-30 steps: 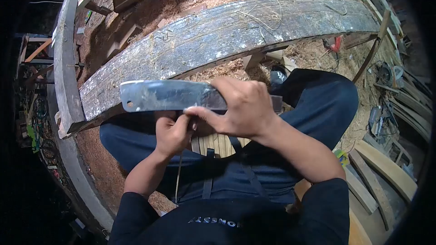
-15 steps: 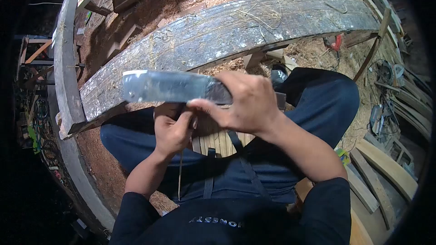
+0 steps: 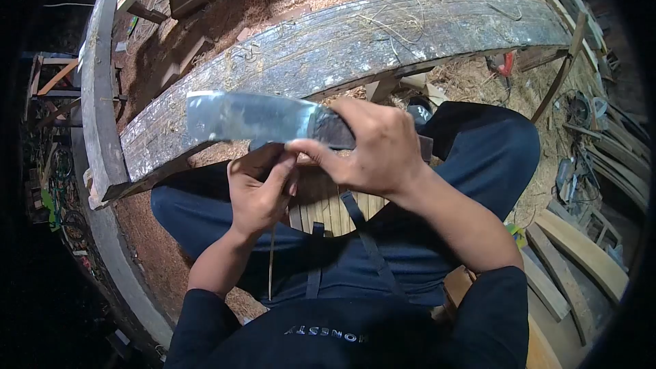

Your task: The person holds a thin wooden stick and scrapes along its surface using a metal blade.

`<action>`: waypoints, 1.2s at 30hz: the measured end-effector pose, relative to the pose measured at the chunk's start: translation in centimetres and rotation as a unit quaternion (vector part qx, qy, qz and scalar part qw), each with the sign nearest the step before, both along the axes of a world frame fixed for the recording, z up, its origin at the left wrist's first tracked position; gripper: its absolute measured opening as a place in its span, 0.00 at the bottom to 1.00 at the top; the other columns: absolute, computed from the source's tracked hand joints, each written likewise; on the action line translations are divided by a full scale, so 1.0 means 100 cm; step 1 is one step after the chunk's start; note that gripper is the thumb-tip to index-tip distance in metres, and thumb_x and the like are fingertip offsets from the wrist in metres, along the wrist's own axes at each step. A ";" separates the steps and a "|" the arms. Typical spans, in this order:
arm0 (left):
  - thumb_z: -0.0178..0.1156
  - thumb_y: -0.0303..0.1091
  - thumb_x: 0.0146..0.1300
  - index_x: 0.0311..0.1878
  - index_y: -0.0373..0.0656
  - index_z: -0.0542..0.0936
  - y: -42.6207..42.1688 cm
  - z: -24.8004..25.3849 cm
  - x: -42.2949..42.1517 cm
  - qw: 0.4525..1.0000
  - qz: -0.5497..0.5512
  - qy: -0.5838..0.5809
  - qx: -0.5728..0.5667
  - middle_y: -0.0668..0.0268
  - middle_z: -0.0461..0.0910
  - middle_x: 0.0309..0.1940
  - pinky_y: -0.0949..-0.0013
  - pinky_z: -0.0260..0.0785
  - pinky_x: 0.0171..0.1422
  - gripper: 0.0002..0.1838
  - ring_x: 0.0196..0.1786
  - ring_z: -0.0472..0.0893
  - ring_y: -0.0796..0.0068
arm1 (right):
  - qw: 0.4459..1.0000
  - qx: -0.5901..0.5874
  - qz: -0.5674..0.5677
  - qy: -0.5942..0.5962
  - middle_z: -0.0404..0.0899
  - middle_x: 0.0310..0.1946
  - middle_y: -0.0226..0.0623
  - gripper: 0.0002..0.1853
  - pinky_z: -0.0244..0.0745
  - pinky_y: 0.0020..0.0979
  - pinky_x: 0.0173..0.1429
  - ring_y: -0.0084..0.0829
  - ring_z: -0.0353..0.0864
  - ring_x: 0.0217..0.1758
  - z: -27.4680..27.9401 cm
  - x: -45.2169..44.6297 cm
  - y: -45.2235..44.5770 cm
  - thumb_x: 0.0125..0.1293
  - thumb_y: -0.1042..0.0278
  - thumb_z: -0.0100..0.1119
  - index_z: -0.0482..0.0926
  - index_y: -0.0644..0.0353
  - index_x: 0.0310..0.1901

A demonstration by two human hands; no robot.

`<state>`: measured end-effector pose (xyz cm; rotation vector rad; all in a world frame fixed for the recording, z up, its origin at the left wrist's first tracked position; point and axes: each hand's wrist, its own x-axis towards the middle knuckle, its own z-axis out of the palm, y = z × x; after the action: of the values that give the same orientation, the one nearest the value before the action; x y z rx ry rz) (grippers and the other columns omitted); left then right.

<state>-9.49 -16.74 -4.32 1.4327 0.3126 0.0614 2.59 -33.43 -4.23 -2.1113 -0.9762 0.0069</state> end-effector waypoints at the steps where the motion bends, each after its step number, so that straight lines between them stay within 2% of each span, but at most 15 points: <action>1: 0.59 0.22 0.71 0.43 0.30 0.84 -0.001 -0.005 -0.003 1.000 0.007 -0.004 0.015 0.66 0.83 0.27 0.75 0.68 0.30 0.06 0.26 0.77 0.83 | 1.000 -0.010 0.015 -0.013 0.84 0.25 0.44 0.28 0.81 0.33 0.30 0.39 0.87 0.25 -0.001 -0.004 0.000 0.57 0.42 0.75 0.84 0.66 0.36; 9: 0.61 0.19 0.66 0.38 0.31 0.84 0.008 -0.011 -0.003 0.994 -0.032 -0.001 0.105 0.68 0.83 0.25 0.72 0.70 0.29 0.04 0.26 0.78 0.83 | 1.000 -0.008 0.017 -0.001 0.84 0.28 0.47 0.27 0.81 0.35 0.33 0.44 0.88 0.28 0.006 -0.010 -0.001 0.56 0.47 0.78 0.84 0.68 0.39; 11: 0.60 0.19 0.66 0.39 0.30 0.84 0.012 -0.008 0.001 0.911 -0.117 -0.147 0.368 0.67 0.84 0.26 0.73 0.70 0.30 0.04 0.27 0.79 0.84 | 1.000 0.000 0.020 0.008 0.84 0.28 0.46 0.27 0.80 0.35 0.32 0.43 0.87 0.28 0.002 -0.010 0.000 0.56 0.47 0.78 0.84 0.68 0.39; 12: 0.63 0.18 0.63 0.40 0.33 0.85 0.003 -0.002 -0.002 0.997 -0.010 0.053 0.050 0.66 0.84 0.28 0.72 0.72 0.32 0.04 0.27 0.81 0.79 | 1.000 0.005 0.018 -0.005 0.84 0.27 0.46 0.28 0.80 0.36 0.32 0.43 0.87 0.27 -0.002 -0.005 0.000 0.55 0.47 0.79 0.83 0.69 0.39; 14: 0.64 0.19 0.62 0.40 0.34 0.85 0.007 -0.001 -0.003 0.996 -0.034 0.030 0.072 0.65 0.85 0.30 0.72 0.74 0.33 0.04 0.28 0.82 0.78 | 0.999 0.008 0.009 -0.044 0.84 0.24 0.41 0.31 0.82 0.33 0.28 0.34 0.86 0.22 -0.004 -0.003 0.002 0.61 0.35 0.70 0.84 0.64 0.36; 16: 0.65 0.21 0.65 0.41 0.32 0.85 0.016 -0.012 -0.007 0.869 -0.146 -0.143 0.450 0.66 0.85 0.33 0.73 0.73 0.32 0.04 0.29 0.81 0.81 | 0.997 0.028 0.027 -0.063 0.84 0.23 0.41 0.30 0.82 0.32 0.27 0.33 0.86 0.21 -0.001 -0.012 0.004 0.61 0.35 0.69 0.83 0.63 0.35; 18: 0.64 0.21 0.66 0.42 0.32 0.85 0.009 -0.016 -0.003 0.861 -0.112 -0.194 0.457 0.65 0.86 0.32 0.72 0.73 0.32 0.04 0.27 0.81 0.80 | 0.998 0.030 0.009 -0.048 0.83 0.21 0.38 0.31 0.80 0.30 0.24 0.31 0.84 0.19 -0.008 -0.002 0.003 0.63 0.34 0.68 0.82 0.63 0.33; 19: 0.64 0.20 0.64 0.42 0.33 0.85 0.002 -0.005 0.000 0.972 -0.044 -0.080 0.215 0.65 0.85 0.31 0.72 0.73 0.32 0.05 0.27 0.81 0.79 | 0.998 0.027 0.000 -0.049 0.82 0.21 0.38 0.31 0.79 0.31 0.24 0.31 0.84 0.19 -0.010 0.001 0.002 0.62 0.34 0.68 0.82 0.63 0.33; 20: 0.64 0.20 0.63 0.43 0.35 0.86 -0.003 0.001 0.002 0.998 0.029 0.039 -0.047 0.65 0.85 0.31 0.72 0.74 0.32 0.06 0.27 0.82 0.77 | 0.998 0.022 -0.008 -0.053 0.82 0.20 0.38 0.31 0.79 0.31 0.24 0.31 0.84 0.19 -0.009 0.003 0.000 0.62 0.35 0.69 0.82 0.63 0.33; 22: 0.65 0.18 0.62 0.43 0.35 0.86 0.008 -0.009 -0.005 0.998 -0.005 0.058 -0.011 0.64 0.85 0.31 0.73 0.73 0.32 0.07 0.27 0.82 0.79 | 0.998 0.016 0.026 -0.049 0.82 0.21 0.39 0.29 0.79 0.32 0.25 0.32 0.84 0.19 -0.003 -0.009 0.002 0.61 0.37 0.71 0.82 0.62 0.32; 23: 0.64 0.19 0.64 0.44 0.33 0.86 0.011 -0.012 -0.004 0.983 -0.065 0.001 0.169 0.64 0.86 0.32 0.74 0.73 0.32 0.07 0.28 0.81 0.82 | 0.997 0.042 0.013 -0.070 0.83 0.23 0.40 0.28 0.79 0.33 0.25 0.34 0.85 0.20 -0.004 -0.011 0.005 0.61 0.38 0.72 0.82 0.62 0.32; 25: 0.64 0.18 0.64 0.43 0.33 0.86 0.008 -0.006 -0.004 0.996 -0.036 0.072 0.048 0.65 0.86 0.33 0.74 0.74 0.33 0.07 0.29 0.82 0.82 | 0.998 0.035 0.005 -0.051 0.83 0.23 0.40 0.28 0.79 0.34 0.25 0.34 0.85 0.21 -0.007 -0.003 0.003 0.61 0.38 0.71 0.82 0.62 0.32; 29: 0.63 0.18 0.63 0.44 0.34 0.87 0.005 -0.005 -0.002 0.997 -0.029 0.000 0.070 0.66 0.85 0.32 0.76 0.75 0.34 0.08 0.30 0.83 0.82 | 1.000 0.003 0.027 -0.010 0.84 0.27 0.46 0.27 0.80 0.34 0.32 0.41 0.87 0.28 0.003 -0.010 0.002 0.56 0.48 0.78 0.84 0.68 0.39; 32: 0.65 0.19 0.59 0.43 0.36 0.86 0.009 -0.008 -0.005 0.989 -0.056 0.059 0.126 0.64 0.86 0.33 0.73 0.77 0.38 0.09 0.32 0.85 0.78 | 0.999 0.012 0.001 -0.031 0.83 0.23 0.43 0.30 0.80 0.35 0.27 0.37 0.86 0.23 -0.003 -0.004 0.004 0.61 0.37 0.70 0.81 0.63 0.31; 36: 0.68 0.21 0.53 0.42 0.39 0.86 0.013 -0.021 -0.012 0.943 -0.114 -0.008 0.314 0.64 0.86 0.32 0.71 0.78 0.39 0.12 0.31 0.86 0.74 | 0.999 0.007 0.022 -0.044 0.82 0.22 0.42 0.30 0.80 0.34 0.26 0.37 0.85 0.22 0.000 -0.011 0.004 0.61 0.37 0.71 0.81 0.63 0.31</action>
<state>-10.72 -15.48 -6.43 2.0935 0.1100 -0.0201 1.47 -33.04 -4.24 -2.0924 -1.0709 -0.0702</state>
